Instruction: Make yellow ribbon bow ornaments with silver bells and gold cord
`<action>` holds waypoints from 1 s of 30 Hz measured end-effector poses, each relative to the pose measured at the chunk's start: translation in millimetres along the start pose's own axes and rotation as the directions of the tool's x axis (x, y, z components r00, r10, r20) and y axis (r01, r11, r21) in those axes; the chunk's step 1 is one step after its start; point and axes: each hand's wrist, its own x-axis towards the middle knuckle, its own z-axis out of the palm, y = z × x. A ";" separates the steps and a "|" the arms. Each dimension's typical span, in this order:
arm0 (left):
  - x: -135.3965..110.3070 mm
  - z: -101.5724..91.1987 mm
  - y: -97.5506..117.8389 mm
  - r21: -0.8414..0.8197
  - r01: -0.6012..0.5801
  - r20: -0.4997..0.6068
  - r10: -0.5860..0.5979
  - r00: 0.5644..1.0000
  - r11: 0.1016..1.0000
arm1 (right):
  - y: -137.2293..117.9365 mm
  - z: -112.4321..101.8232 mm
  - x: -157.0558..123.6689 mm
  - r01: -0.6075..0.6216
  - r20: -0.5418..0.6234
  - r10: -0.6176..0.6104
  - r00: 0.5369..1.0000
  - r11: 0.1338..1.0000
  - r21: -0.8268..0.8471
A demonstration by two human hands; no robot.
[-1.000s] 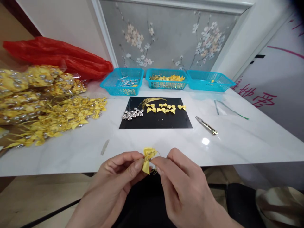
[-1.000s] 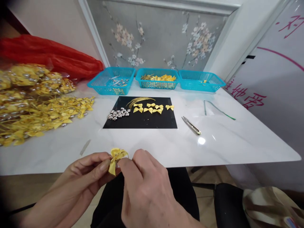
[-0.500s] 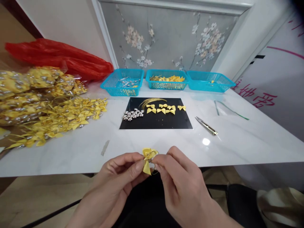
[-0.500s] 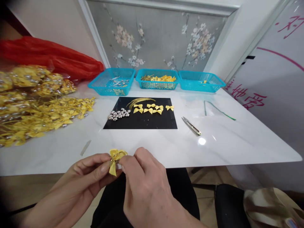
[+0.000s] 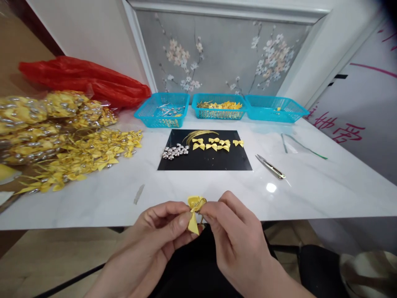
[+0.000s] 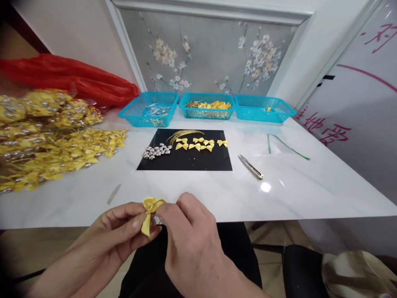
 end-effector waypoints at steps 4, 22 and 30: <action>-2.8 2.0 1.4 0.024 -0.002 0.045 0.001 0.999 1.000 | 0.1 1.4 -0.2 0.042 -0.029 -0.042 0.999 0.999 -0.031; -5.6 -0.9 -7.1 0.306 -0.337 -0.021 0.361 0.932 0.890 | -5.4 0.2 0.2 0.109 -0.050 -0.114 0.992 0.990 -0.089; -8.3 6.8 -2.1 0.049 -0.161 0.073 0.157 0.985 0.986 | -4.0 2.4 2.2 0.096 -0.083 -0.100 0.992 0.994 -0.053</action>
